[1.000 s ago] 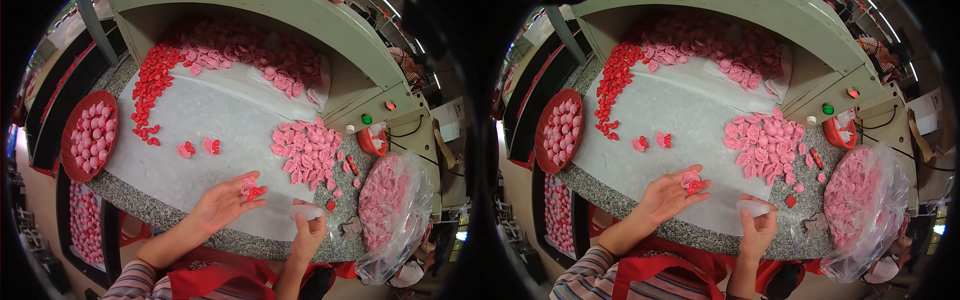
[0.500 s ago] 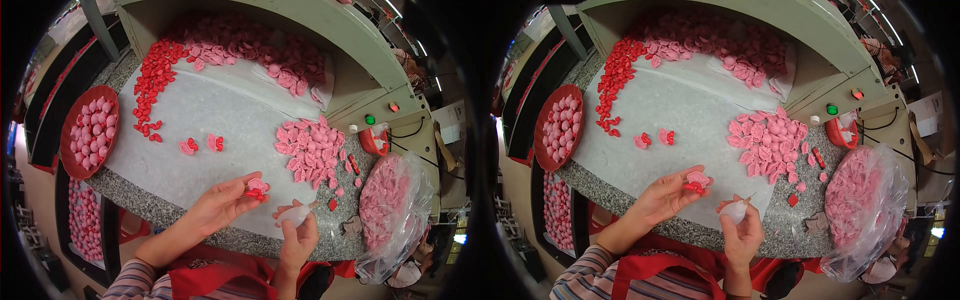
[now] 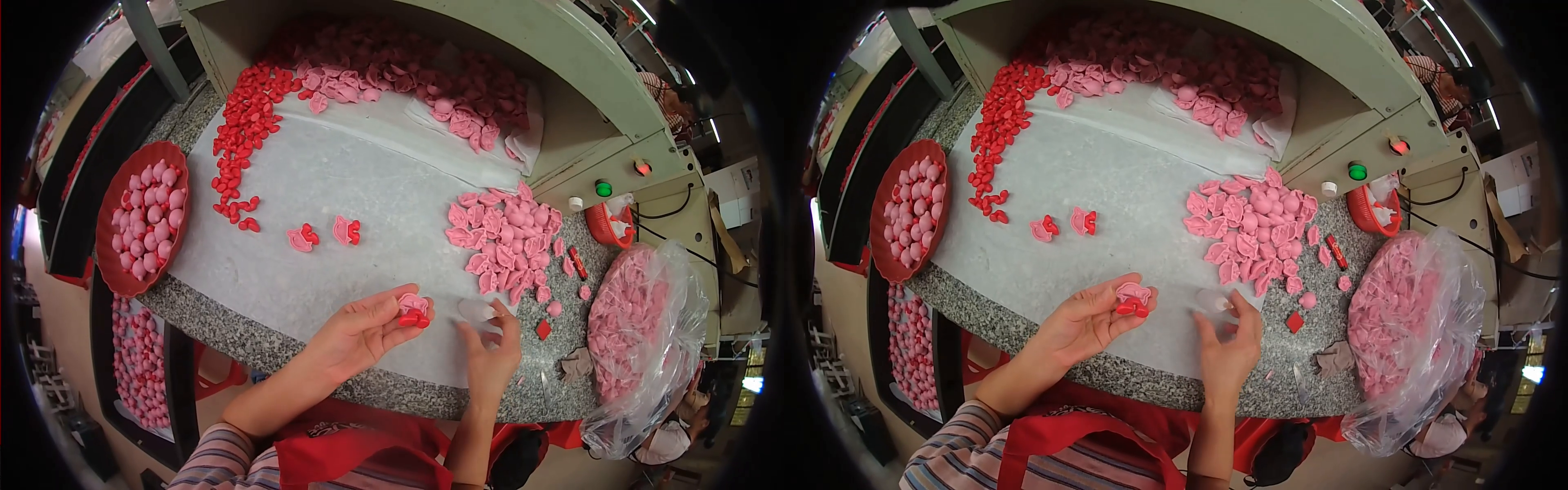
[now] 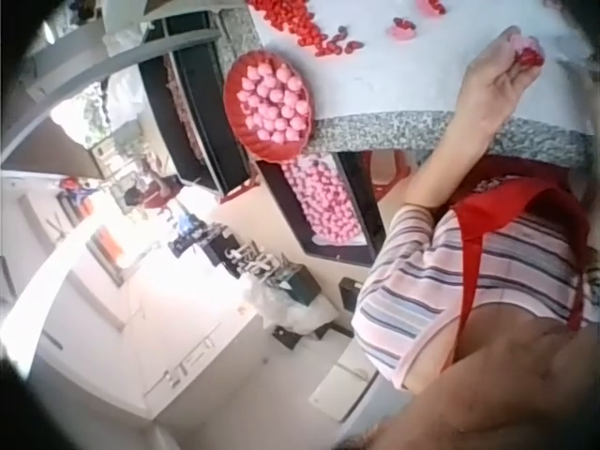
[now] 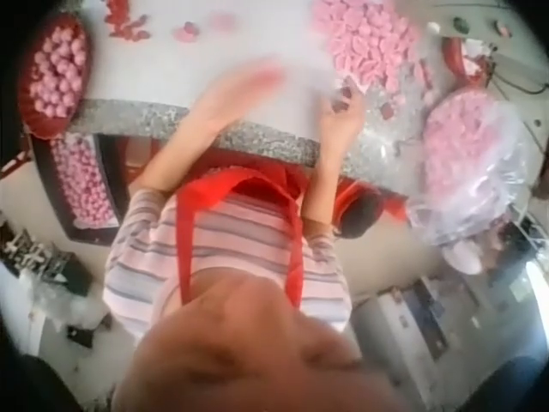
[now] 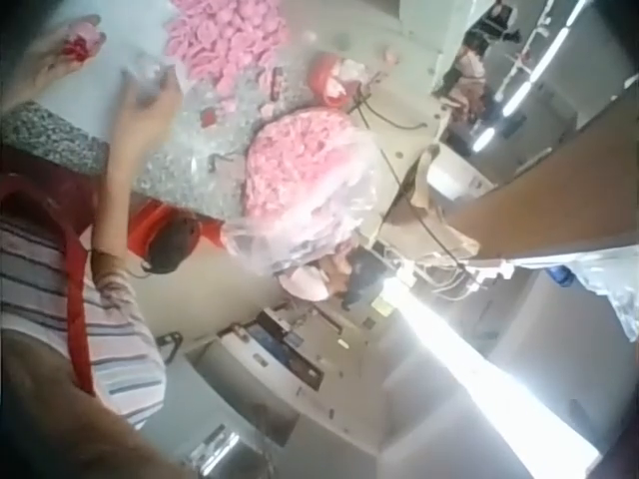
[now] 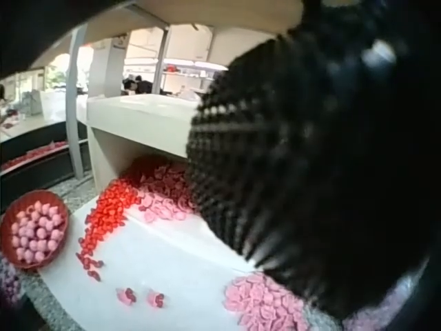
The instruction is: Manually assembling small pink plastic parts and applying glue from a squeeze bottle on a production line.
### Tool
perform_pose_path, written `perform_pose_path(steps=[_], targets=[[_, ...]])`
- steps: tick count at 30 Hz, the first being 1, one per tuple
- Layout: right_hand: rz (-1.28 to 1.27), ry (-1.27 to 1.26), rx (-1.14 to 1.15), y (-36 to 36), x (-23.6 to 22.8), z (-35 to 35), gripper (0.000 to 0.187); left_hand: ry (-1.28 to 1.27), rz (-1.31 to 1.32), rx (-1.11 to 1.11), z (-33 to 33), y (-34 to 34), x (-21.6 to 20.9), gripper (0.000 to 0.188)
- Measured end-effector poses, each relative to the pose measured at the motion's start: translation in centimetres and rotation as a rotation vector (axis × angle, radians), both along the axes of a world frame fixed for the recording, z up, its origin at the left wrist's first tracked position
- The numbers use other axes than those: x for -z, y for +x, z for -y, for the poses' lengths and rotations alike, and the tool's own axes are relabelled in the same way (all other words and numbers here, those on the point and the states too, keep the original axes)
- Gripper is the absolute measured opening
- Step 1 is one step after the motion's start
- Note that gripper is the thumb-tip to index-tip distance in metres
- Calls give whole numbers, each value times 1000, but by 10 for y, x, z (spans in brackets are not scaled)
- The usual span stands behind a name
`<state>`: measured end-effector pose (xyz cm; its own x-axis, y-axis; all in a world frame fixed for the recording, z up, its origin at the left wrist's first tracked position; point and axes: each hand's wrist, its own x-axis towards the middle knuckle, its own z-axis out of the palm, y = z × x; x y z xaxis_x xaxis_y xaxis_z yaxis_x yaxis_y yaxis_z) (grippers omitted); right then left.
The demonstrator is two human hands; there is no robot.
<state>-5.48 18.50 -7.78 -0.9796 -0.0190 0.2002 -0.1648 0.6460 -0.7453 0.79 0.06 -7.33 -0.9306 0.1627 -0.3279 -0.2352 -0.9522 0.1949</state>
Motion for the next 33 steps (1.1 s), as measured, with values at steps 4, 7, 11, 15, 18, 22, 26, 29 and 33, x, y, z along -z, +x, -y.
perform_pose_path(steps=[4, 7, 11, 15, 18, 22, 26, 29, 33], targets=[[-261, 153, 91, 42, -50, 13, 45, -112, 5, 18, -9, 0, -3, 38], [-332, 98, -292, 45, -54, 38, 41, -74, 34, 62, -19, 4, -4, 35], [-352, 81, -340, 37, -37, 36, 34, -175, 33, 58, -29, 10, -10, 32], [-358, 60, -383, 37, -34, 33, 34, -201, 59, 10, -30, 12, -10, 30], [-261, 36, -378, 40, -43, 29, 43, -193, 54, -1, -28, 8, -8, 32], [-149, -279, -13, 35, -23, -3, 62, -153, -66, -57, -20, 3, -5, 39], [136, -559, 26, 11, -10, -4, 55, 40, -26, 6, -17, 2, 1, 41], [39, -462, 26, 26, -17, -3, 48, 6, -23, 3, -20, -2, 7, 40], [-376, -63, -253, 47, -46, 14, 43, -99, -72, 2, -21, 3, 0, 35]])
